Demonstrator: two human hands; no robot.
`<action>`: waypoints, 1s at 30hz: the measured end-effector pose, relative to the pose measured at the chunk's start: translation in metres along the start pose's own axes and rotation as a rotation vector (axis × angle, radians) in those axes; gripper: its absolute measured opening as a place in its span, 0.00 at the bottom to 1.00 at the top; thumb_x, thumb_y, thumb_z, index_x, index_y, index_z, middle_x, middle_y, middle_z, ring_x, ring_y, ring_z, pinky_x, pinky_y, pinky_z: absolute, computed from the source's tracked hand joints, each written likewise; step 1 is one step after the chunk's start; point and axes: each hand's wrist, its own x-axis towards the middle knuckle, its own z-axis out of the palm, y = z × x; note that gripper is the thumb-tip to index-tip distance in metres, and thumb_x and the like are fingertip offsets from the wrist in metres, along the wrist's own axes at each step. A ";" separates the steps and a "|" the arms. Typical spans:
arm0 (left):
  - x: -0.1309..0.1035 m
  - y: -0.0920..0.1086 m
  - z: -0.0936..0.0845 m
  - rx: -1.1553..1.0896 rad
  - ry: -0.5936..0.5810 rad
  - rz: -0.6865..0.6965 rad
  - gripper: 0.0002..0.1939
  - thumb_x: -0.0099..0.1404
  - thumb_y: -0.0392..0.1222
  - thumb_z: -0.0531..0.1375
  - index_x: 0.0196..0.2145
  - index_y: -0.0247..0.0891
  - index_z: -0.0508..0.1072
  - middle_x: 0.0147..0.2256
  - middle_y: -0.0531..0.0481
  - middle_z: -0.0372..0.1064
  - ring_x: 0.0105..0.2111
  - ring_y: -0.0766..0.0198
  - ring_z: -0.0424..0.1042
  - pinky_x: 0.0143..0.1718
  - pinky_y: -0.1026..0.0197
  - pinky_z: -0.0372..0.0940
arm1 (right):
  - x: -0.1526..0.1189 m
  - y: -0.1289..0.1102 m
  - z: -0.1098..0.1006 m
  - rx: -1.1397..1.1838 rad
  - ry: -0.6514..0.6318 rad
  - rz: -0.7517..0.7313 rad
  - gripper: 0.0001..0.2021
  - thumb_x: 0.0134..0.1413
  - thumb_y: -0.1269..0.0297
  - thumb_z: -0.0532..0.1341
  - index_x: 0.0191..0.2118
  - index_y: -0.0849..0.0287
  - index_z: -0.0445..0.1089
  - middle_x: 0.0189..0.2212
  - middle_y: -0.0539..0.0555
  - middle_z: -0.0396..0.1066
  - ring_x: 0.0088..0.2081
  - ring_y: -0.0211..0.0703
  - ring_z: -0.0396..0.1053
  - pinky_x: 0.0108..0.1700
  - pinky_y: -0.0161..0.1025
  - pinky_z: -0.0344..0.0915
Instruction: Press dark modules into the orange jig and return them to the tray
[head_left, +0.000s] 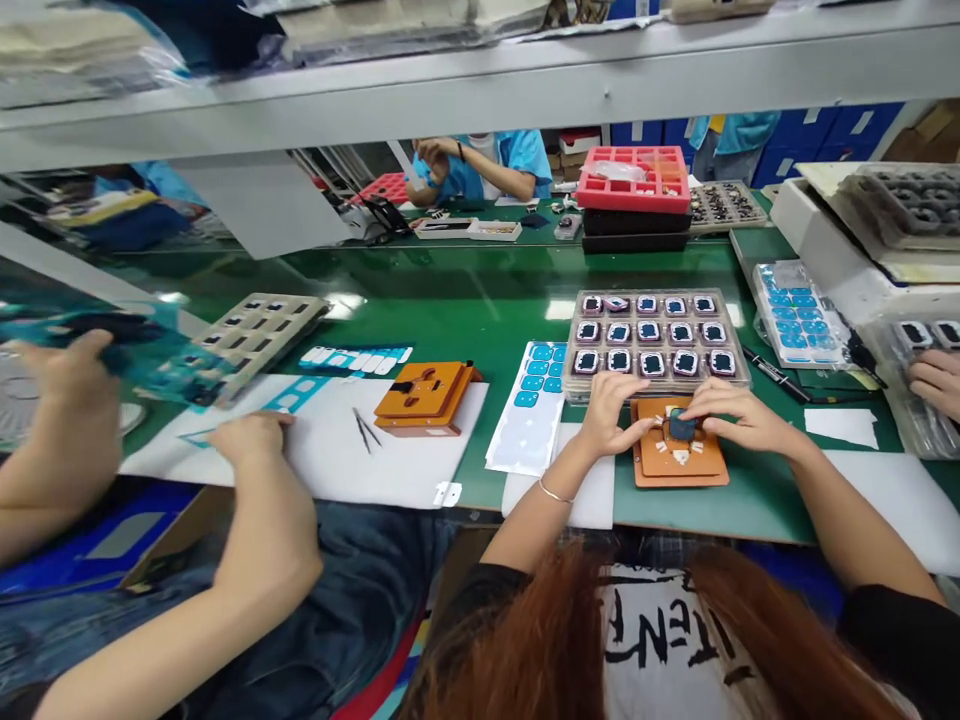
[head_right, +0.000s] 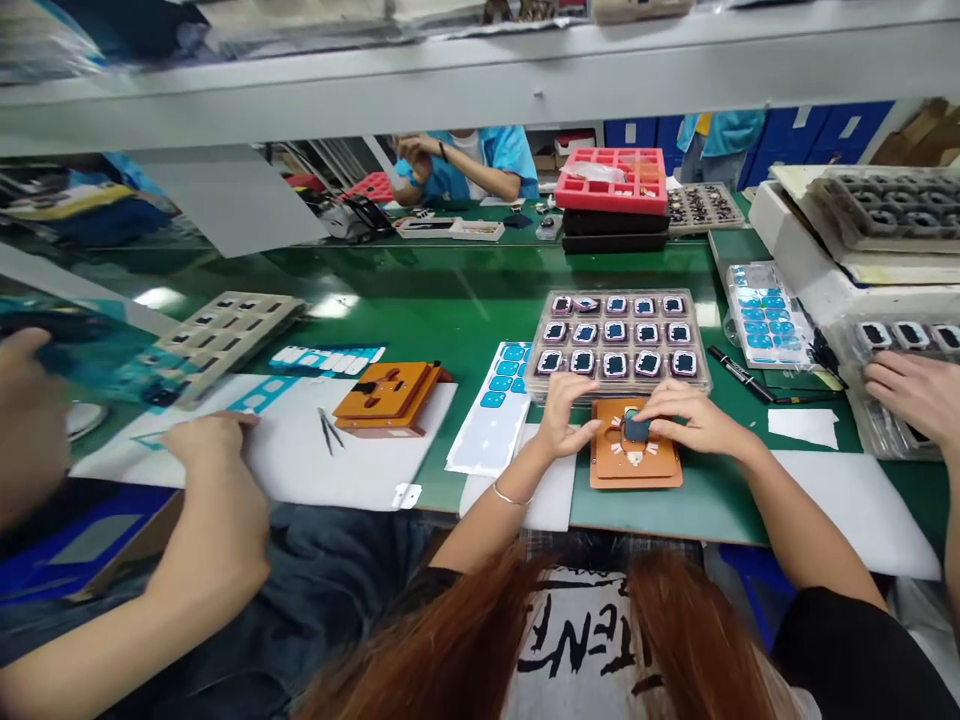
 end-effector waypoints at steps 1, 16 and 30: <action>0.000 0.000 0.000 0.004 -0.003 0.009 0.26 0.69 0.60 0.53 0.54 0.39 0.67 0.46 0.40 0.72 0.48 0.52 0.68 0.51 0.48 0.60 | -0.001 0.001 0.000 -0.014 -0.033 -0.004 0.19 0.67 0.48 0.55 0.46 0.51 0.78 0.38 0.55 0.78 0.42 0.49 0.69 0.47 0.51 0.66; 0.008 0.008 -0.008 0.034 -0.019 0.185 0.17 0.70 0.53 0.54 0.44 0.39 0.75 0.43 0.42 0.72 0.44 0.55 0.64 0.48 0.50 0.61 | 0.002 0.003 0.008 -0.355 -0.076 -0.261 0.18 0.66 0.50 0.57 0.45 0.56 0.77 0.47 0.61 0.68 0.43 0.47 0.62 0.43 0.47 0.63; 0.007 0.013 -0.003 -0.039 -0.202 0.248 0.12 0.66 0.52 0.62 0.33 0.43 0.80 0.44 0.45 0.73 0.46 0.55 0.62 0.49 0.49 0.61 | 0.003 -0.008 0.016 -0.610 -0.021 -0.339 0.21 0.68 0.48 0.53 0.48 0.59 0.75 0.50 0.62 0.70 0.41 0.49 0.60 0.41 0.47 0.58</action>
